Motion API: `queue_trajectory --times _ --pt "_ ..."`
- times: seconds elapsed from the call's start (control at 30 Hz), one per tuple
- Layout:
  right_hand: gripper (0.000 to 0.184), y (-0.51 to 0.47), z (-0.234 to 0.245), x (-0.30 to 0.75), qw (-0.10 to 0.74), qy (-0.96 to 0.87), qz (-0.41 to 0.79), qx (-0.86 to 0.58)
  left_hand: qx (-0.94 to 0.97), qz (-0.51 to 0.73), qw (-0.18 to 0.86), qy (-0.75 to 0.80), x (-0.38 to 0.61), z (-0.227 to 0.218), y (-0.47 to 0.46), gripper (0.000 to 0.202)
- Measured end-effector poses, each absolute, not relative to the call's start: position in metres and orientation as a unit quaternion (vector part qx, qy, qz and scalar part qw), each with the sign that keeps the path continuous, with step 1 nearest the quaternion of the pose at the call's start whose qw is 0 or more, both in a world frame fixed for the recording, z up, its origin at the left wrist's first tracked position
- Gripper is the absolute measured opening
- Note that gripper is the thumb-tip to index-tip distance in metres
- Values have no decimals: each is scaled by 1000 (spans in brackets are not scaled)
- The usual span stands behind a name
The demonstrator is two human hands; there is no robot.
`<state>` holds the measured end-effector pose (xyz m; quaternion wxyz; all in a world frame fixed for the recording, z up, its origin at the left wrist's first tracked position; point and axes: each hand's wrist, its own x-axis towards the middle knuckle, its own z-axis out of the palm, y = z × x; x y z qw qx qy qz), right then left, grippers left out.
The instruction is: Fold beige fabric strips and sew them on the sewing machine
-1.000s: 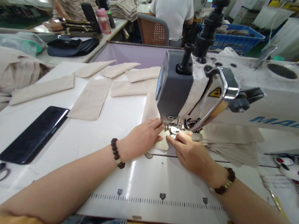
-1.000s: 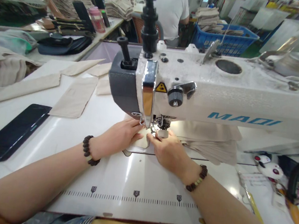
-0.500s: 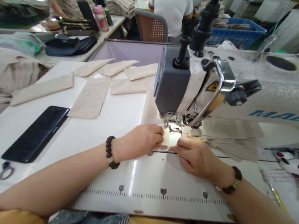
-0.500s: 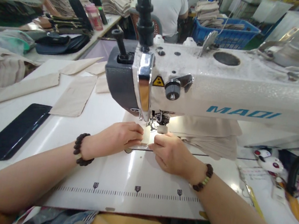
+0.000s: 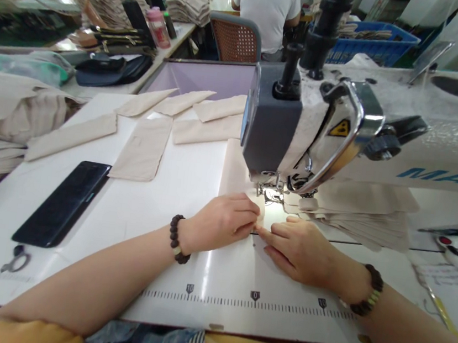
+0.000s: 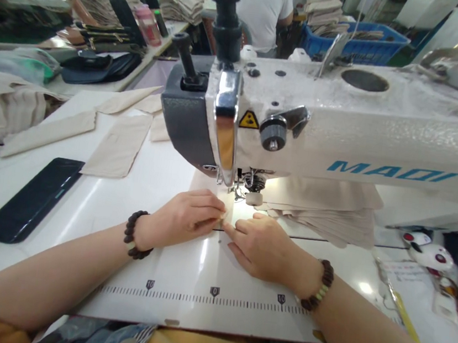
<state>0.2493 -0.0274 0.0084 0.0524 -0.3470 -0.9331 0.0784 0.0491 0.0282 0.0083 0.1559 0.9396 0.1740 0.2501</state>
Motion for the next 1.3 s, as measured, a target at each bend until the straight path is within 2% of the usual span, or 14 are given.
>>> queue_trajectory --times 0.5,0.67,0.8,1.03,1.3 --pt "28 -26 6 250 60 -935 78 -342 968 165 103 156 50 3 28 20" --pt "33 -27 11 256 115 -937 92 -317 973 135 100 160 49 5 27 20" --pt "36 -26 11 258 155 -927 65 -336 981 107 71 147 48 5 26 19" --pt "40 -24 2 250 145 -925 14 -350 984 68 89 140 45 6 26 16" --pt "27 -18 2 249 132 -911 23 -389 978 77 101 163 45 5 33 19"
